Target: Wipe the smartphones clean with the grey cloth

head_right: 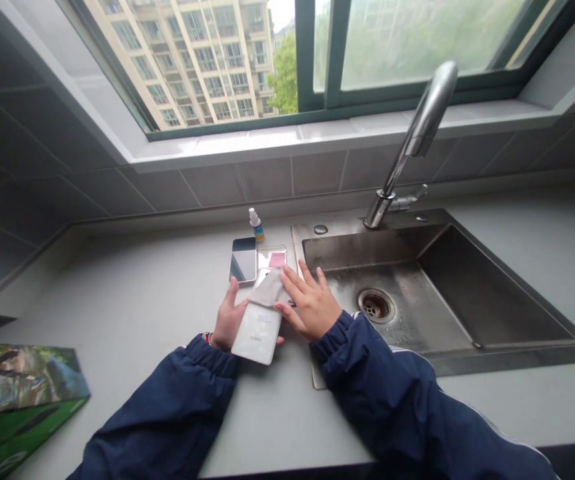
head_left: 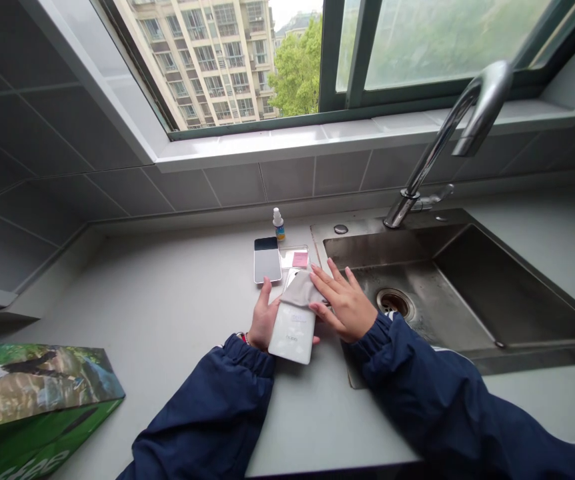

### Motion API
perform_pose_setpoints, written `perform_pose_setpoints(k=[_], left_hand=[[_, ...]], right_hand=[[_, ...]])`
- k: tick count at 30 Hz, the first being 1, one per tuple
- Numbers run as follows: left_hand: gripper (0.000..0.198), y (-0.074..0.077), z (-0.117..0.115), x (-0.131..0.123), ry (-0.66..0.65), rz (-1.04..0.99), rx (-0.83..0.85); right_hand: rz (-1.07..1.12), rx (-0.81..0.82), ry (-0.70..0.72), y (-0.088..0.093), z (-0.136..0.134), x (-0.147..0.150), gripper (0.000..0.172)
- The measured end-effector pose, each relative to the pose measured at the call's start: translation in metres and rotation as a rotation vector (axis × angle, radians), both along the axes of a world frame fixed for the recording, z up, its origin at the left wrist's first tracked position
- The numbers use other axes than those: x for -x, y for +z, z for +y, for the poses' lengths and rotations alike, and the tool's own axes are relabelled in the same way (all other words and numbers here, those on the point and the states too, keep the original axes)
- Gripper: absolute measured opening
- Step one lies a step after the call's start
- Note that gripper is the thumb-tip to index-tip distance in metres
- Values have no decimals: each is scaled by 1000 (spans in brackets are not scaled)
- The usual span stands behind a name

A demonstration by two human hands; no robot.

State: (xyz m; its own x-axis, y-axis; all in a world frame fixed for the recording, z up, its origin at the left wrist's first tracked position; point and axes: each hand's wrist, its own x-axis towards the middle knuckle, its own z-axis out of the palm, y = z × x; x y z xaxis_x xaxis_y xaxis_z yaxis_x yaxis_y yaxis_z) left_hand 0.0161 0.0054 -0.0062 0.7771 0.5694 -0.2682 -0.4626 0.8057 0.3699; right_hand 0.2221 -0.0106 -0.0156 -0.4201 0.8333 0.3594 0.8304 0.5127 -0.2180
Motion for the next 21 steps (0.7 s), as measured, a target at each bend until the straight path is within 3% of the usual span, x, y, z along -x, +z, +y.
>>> perform_pose_setpoints(k=[4, 9, 15, 21], left_hand=[[93, -3, -1, -1, 18, -22, 4], [92, -6, -2, -5, 192, -60, -11], [102, -9, 0, 0, 176, -40, -19], [110, -7, 0, 4, 216, 24, -65]], right_hand=[[19, -21, 15, -1, -3, 3, 58], [18, -12, 181, 2, -16, 16, 57], [67, 13, 443, 4, -33, 29, 63], [66, 34, 549, 6, -44, 38, 64]])
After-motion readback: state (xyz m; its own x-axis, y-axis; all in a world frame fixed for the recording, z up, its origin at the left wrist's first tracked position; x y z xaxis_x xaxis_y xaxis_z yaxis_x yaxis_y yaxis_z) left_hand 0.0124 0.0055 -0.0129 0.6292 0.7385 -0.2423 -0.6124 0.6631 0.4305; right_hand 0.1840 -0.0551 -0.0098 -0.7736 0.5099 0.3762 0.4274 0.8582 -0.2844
